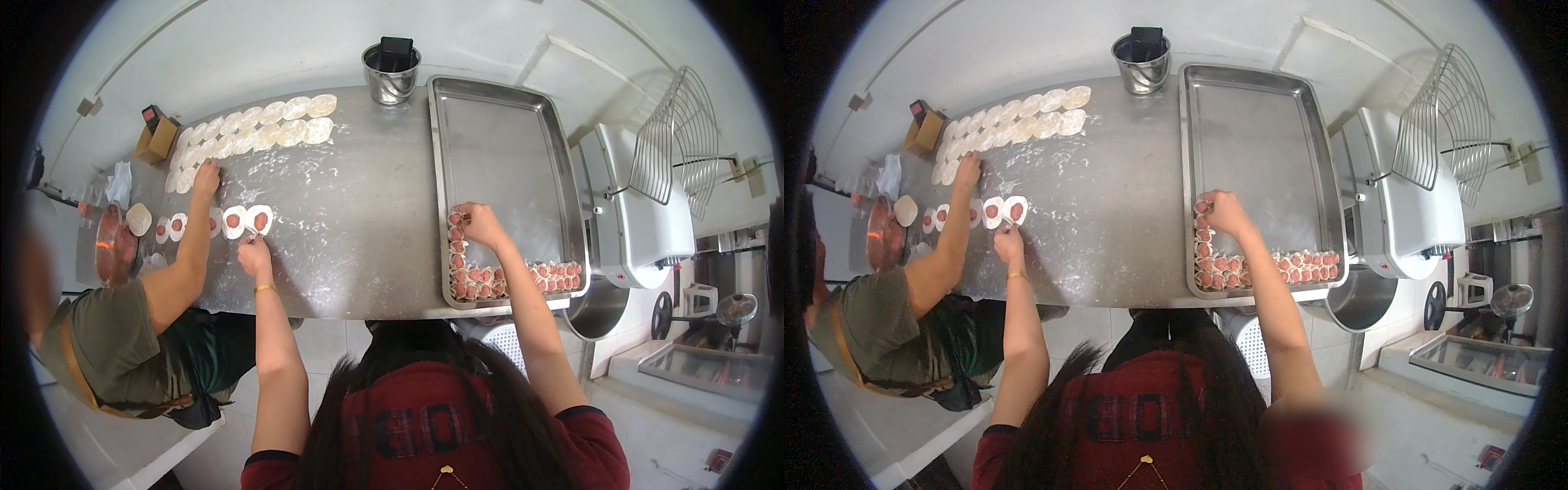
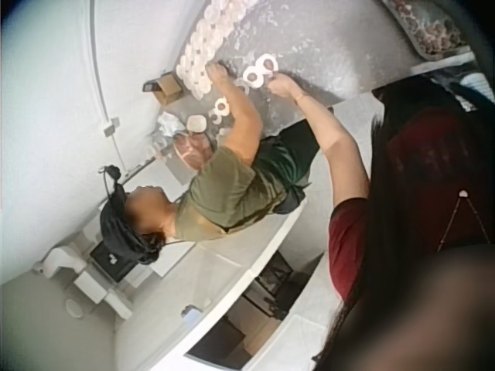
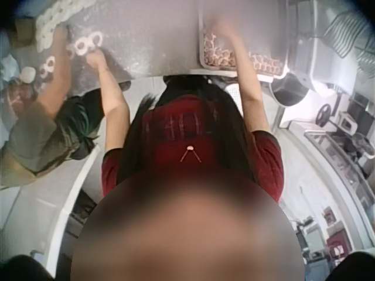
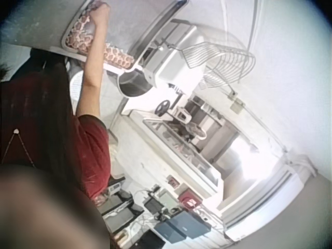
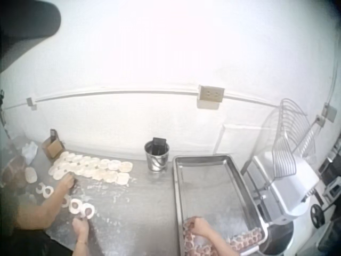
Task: The person places small meat portions onto round dough wrappers, folds them into dumplings, and arranges them on a metal tray. A coworker prepares additional dough wrappers on the same table.
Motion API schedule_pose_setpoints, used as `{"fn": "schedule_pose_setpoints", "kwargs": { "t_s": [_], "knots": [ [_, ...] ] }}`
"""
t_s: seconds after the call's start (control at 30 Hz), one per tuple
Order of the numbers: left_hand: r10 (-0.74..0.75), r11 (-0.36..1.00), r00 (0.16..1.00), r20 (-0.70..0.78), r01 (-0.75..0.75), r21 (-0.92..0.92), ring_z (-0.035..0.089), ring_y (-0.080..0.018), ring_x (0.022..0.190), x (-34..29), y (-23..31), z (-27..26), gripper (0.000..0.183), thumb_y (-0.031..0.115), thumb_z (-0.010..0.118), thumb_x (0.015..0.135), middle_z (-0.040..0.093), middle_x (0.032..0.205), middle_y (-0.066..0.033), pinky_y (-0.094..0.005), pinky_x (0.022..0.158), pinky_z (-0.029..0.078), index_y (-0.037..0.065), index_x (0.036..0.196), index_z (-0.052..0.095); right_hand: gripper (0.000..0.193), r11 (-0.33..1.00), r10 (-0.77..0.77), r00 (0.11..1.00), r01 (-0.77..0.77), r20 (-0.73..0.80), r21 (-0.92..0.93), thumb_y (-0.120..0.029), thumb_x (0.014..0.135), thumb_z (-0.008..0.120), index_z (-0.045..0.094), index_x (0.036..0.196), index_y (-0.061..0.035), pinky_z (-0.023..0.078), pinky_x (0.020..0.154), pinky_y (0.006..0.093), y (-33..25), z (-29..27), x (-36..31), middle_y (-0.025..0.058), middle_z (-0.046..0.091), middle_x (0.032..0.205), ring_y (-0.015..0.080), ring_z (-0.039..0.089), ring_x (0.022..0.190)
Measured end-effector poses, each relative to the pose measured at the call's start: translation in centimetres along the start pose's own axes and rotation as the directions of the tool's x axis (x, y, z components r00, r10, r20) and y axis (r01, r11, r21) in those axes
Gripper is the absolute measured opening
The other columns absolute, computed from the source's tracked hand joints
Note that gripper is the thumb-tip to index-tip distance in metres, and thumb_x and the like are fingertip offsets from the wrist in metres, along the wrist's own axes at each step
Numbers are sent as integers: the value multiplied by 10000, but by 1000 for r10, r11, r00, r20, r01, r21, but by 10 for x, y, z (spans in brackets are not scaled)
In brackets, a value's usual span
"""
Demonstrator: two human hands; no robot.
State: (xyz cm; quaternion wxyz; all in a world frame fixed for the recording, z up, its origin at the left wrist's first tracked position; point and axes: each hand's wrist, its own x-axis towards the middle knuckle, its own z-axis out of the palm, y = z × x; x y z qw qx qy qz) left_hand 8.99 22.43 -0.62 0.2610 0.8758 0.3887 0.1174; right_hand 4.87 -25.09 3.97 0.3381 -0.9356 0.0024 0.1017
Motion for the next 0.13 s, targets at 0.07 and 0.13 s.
{"fn": "schedule_pose_setpoints", "kwargs": {
  "t_s": [0.07,0.13],
  "knots": [
    [57,998,998,6,-57,10,638,-342,935,0,-5,2,308,283,685,775,677,966,-175,-444,801,492,59,986,680,408,999,0,1000,-1,29,32,10,669,598,660,1071,-24,534,780,339,0,-2,-2,180,660,1015,291,667,882],
    [125,992,991,44,-126,13,640,-324,949,-2,-10,2,322,297,697,765,673,981,-191,-427,816,492,62,985,688,383,997,-18,1000,18,-6,80,-36,667,656,670,1049,-32,526,779,361,1,2,-2,175,664,987,307,657,894]
  ]
}}
